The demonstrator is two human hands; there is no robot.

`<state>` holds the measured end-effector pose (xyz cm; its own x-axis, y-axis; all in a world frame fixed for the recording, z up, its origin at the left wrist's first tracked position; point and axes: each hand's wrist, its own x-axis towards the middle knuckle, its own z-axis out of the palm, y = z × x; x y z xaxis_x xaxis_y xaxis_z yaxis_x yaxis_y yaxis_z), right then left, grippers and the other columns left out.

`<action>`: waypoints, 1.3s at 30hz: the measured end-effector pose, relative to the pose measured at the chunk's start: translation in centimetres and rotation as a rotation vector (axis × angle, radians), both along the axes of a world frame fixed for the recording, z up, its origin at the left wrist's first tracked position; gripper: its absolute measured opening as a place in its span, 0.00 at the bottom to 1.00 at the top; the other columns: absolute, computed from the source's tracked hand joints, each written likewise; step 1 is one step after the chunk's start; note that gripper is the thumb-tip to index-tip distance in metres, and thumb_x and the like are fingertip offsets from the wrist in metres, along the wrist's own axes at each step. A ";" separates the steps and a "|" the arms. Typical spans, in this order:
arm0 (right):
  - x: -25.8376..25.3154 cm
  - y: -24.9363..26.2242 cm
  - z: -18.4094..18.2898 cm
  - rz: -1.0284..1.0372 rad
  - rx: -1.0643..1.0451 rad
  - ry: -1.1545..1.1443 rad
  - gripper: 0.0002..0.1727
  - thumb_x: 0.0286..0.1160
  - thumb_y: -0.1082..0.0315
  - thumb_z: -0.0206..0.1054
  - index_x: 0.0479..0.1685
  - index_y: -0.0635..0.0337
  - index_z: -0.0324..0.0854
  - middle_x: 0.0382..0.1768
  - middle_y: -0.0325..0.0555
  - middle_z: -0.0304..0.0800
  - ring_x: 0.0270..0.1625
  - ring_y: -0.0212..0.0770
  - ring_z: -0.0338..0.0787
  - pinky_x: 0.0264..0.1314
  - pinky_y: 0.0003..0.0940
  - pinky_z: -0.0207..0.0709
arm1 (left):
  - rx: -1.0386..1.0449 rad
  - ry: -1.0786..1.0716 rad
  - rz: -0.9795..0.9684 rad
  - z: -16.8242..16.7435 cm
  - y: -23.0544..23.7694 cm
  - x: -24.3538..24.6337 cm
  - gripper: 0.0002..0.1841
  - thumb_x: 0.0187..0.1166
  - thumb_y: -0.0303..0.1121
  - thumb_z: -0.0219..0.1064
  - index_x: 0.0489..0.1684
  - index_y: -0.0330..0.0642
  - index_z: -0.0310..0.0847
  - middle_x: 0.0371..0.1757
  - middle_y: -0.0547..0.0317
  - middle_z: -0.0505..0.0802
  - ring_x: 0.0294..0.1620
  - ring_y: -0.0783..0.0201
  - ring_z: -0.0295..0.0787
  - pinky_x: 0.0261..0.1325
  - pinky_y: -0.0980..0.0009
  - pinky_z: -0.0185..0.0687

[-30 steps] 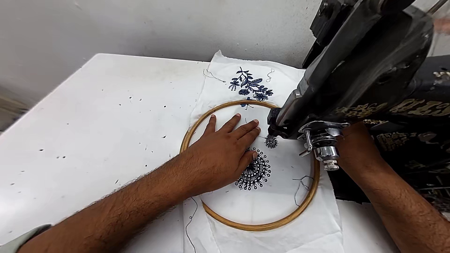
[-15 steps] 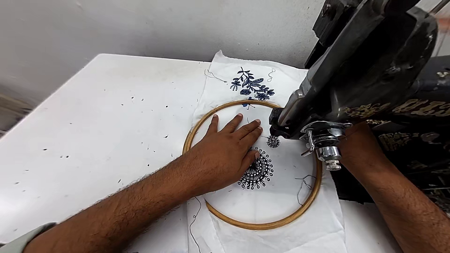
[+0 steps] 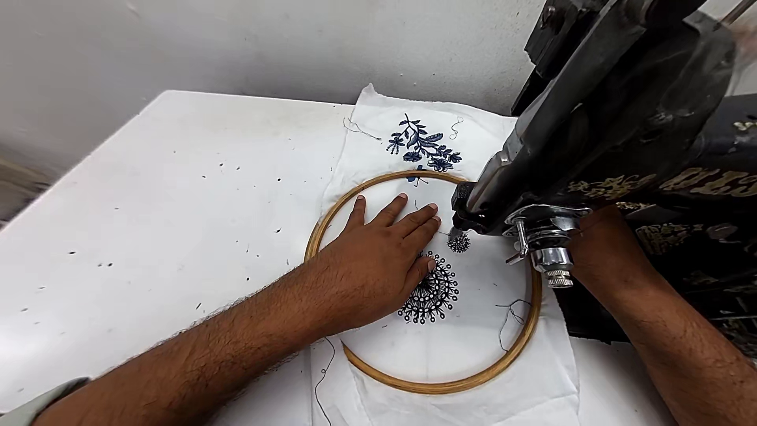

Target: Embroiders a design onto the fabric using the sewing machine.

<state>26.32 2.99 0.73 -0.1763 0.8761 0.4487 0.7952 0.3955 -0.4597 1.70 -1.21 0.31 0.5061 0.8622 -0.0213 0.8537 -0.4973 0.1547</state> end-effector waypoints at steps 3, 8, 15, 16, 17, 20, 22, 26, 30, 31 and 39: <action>0.0 -0.1 -0.1 -0.005 -0.018 0.000 0.13 0.71 0.64 0.69 0.48 0.65 0.83 0.44 0.56 0.87 0.51 0.45 0.87 0.53 0.47 0.77 | -0.016 0.021 0.009 0.2 -0.1 0.0 0.32 0.93 0.54 0.37 0.92 0.53 0.62 0.94 0.68 0.64 0.96 0.49 0.50 0.84 0.21 0.43; -0.2 -0.3 0.3 -0.016 -0.030 -0.005 0.13 0.68 0.65 0.71 0.46 0.65 0.84 0.43 0.53 0.87 0.50 0.40 0.87 0.52 0.43 0.77 | 0.004 0.015 0.004 0.1 -0.2 0.1 0.32 0.93 0.54 0.38 0.92 0.51 0.63 0.94 0.66 0.64 0.96 0.49 0.51 0.83 0.21 0.44; 0.1 0.0 0.1 0.002 0.047 -0.083 0.14 0.69 0.63 0.70 0.43 0.66 0.84 0.40 0.58 0.88 0.48 0.49 0.88 0.48 0.49 0.76 | 0.007 -0.007 -0.001 0.0 -0.1 0.3 0.31 0.93 0.54 0.39 0.91 0.52 0.64 0.93 0.66 0.65 0.95 0.49 0.52 0.84 0.22 0.45; 0.0 -0.2 0.2 -0.002 0.026 -0.069 0.14 0.70 0.63 0.70 0.45 0.65 0.84 0.41 0.57 0.87 0.49 0.47 0.88 0.49 0.48 0.76 | 0.001 -0.001 0.000 0.1 -0.2 0.2 0.31 0.93 0.54 0.39 0.91 0.52 0.64 0.93 0.67 0.65 0.95 0.49 0.52 0.84 0.22 0.45; -0.1 -0.3 0.3 -0.006 0.005 -0.047 0.14 0.70 0.63 0.69 0.45 0.65 0.84 0.42 0.56 0.87 0.49 0.46 0.87 0.50 0.48 0.76 | -0.003 0.003 0.003 0.1 -0.2 0.1 0.31 0.93 0.54 0.39 0.91 0.52 0.64 0.93 0.68 0.65 0.95 0.49 0.52 0.84 0.22 0.45; -0.2 -0.4 0.4 -0.015 -0.024 -0.039 0.13 0.71 0.65 0.69 0.46 0.65 0.83 0.42 0.56 0.87 0.49 0.45 0.87 0.51 0.47 0.77 | -0.006 0.014 0.009 0.2 -0.3 0.1 0.32 0.93 0.54 0.39 0.92 0.52 0.63 0.94 0.68 0.64 0.95 0.49 0.52 0.84 0.22 0.45; -0.2 -0.4 0.4 -0.034 -0.035 -0.065 0.11 0.71 0.66 0.69 0.44 0.66 0.83 0.40 0.57 0.87 0.47 0.46 0.87 0.48 0.48 0.76 | 0.013 0.011 0.010 0.0 -0.4 0.2 0.32 0.93 0.54 0.39 0.91 0.52 0.64 0.93 0.67 0.65 0.95 0.49 0.53 0.84 0.23 0.46; -0.2 -0.4 0.8 -0.029 -0.018 -0.123 0.10 0.70 0.67 0.70 0.42 0.67 0.84 0.39 0.59 0.87 0.47 0.51 0.88 0.47 0.51 0.76 | 0.030 -0.016 -0.006 -0.1 -0.6 0.3 0.31 0.92 0.53 0.42 0.90 0.50 0.66 0.92 0.63 0.67 0.94 0.46 0.54 0.82 0.21 0.46; 0.0 0.0 0.1 -0.015 0.004 -0.051 0.12 0.72 0.64 0.70 0.43 0.65 0.84 0.40 0.57 0.87 0.47 0.49 0.88 0.48 0.51 0.77 | 0.028 -0.007 -0.003 -0.2 -0.5 0.2 0.31 0.92 0.53 0.40 0.90 0.51 0.66 0.93 0.65 0.67 0.95 0.47 0.54 0.82 0.21 0.46; 0.1 0.0 -0.2 -0.016 0.012 -0.038 0.13 0.72 0.62 0.70 0.45 0.64 0.84 0.41 0.56 0.88 0.49 0.48 0.88 0.49 0.50 0.77 | 0.026 -0.004 0.000 -0.1 -0.4 0.2 0.31 0.92 0.53 0.40 0.90 0.51 0.66 0.93 0.65 0.66 0.95 0.47 0.54 0.82 0.20 0.46; -0.1 0.0 0.6 -0.026 -0.008 -0.111 0.08 0.71 0.68 0.71 0.37 0.67 0.84 0.35 0.59 0.87 0.42 0.53 0.88 0.42 0.53 0.75 | 0.031 -0.008 -0.005 -0.2 -0.5 0.4 0.31 0.93 0.53 0.40 0.90 0.51 0.65 0.93 0.65 0.67 0.95 0.47 0.53 0.82 0.21 0.45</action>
<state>26.24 2.98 1.35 -0.2015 0.8847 0.4204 0.8515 0.3704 -0.3712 2.07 -1.68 0.11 0.5106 0.8598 0.0097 0.8498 -0.5064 0.1464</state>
